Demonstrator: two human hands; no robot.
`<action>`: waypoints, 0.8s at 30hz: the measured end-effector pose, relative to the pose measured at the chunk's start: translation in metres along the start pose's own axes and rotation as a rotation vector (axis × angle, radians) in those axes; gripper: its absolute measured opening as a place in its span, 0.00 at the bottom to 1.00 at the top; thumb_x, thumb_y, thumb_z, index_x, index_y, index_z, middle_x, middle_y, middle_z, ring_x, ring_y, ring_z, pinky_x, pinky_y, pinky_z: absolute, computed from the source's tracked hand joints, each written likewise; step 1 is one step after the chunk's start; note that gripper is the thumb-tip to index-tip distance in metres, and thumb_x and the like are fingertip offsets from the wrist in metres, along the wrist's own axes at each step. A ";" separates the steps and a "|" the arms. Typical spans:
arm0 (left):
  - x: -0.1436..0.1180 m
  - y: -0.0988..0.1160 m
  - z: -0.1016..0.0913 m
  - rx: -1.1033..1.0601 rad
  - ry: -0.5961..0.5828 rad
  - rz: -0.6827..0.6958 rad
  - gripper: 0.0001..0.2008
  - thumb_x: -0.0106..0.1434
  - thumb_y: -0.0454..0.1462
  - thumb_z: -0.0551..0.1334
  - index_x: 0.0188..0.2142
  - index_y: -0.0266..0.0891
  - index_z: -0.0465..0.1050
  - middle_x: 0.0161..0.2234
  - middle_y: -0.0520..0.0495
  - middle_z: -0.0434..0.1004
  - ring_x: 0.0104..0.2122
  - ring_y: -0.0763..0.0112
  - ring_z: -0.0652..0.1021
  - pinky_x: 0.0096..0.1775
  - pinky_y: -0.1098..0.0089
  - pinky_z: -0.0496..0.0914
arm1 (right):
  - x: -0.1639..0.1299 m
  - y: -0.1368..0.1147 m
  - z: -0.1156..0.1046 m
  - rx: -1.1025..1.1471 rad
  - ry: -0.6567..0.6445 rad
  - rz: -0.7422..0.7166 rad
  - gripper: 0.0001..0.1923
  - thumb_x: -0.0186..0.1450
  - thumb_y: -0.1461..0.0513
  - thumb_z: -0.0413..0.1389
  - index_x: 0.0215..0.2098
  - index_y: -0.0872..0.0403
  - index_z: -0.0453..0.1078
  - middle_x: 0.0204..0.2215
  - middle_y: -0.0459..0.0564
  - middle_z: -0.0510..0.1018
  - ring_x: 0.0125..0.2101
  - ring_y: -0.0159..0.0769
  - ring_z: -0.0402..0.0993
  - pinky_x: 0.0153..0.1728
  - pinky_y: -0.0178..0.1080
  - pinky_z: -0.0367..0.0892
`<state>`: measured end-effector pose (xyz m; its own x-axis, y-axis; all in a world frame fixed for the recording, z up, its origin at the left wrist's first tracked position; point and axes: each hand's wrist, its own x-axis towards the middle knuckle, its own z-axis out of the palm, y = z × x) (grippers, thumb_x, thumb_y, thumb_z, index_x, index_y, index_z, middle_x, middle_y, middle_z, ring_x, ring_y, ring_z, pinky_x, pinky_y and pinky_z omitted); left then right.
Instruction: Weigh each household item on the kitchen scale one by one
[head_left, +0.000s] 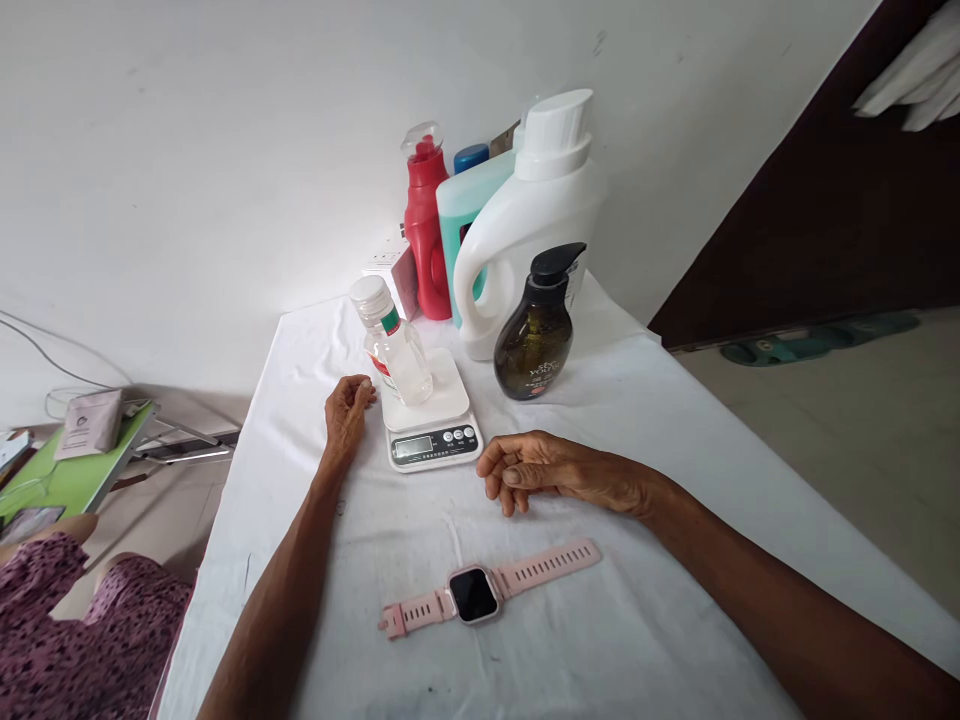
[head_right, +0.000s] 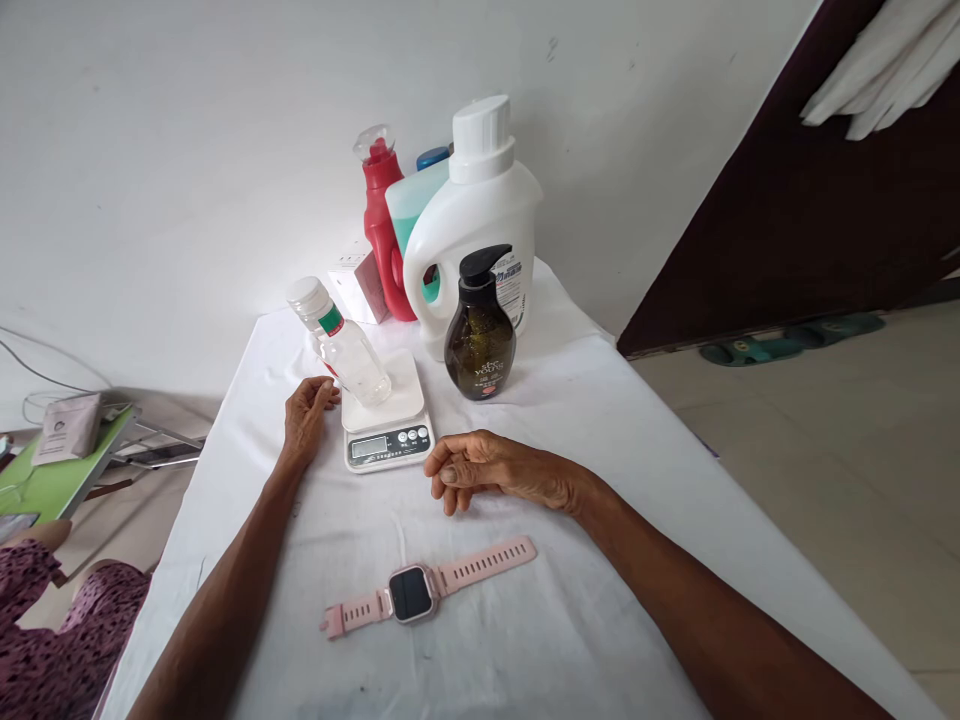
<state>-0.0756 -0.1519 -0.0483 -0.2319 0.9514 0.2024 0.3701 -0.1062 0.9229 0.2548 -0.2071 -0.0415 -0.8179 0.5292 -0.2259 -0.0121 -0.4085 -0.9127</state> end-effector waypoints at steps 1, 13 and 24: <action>0.000 0.000 0.000 -0.003 0.000 -0.001 0.18 0.65 0.51 0.66 0.41 0.38 0.77 0.36 0.43 0.83 0.34 0.65 0.82 0.41 0.63 0.76 | 0.000 0.000 0.000 0.000 0.000 -0.003 0.24 0.67 0.47 0.69 0.50 0.57 0.74 0.43 0.53 0.82 0.40 0.37 0.82 0.44 0.41 0.74; -0.006 0.012 -0.001 -0.019 -0.007 0.102 0.30 0.67 0.61 0.61 0.52 0.39 0.75 0.46 0.38 0.82 0.42 0.59 0.82 0.44 0.60 0.75 | 0.003 0.002 -0.005 0.027 -0.034 -0.015 0.24 0.66 0.47 0.69 0.49 0.56 0.75 0.43 0.53 0.82 0.40 0.37 0.82 0.45 0.41 0.74; -0.007 0.089 0.042 0.181 0.108 0.231 0.27 0.53 0.50 0.78 0.46 0.41 0.74 0.41 0.44 0.83 0.40 0.58 0.82 0.45 0.60 0.75 | 0.002 0.006 -0.002 -0.045 -0.039 -0.072 0.26 0.65 0.47 0.70 0.50 0.58 0.76 0.42 0.53 0.82 0.38 0.37 0.83 0.42 0.40 0.75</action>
<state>-0.0035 -0.1555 0.0183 -0.2135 0.8710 0.4426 0.5761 -0.2536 0.7770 0.2540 -0.2072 -0.0477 -0.8373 0.5267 -0.1464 -0.0471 -0.3362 -0.9406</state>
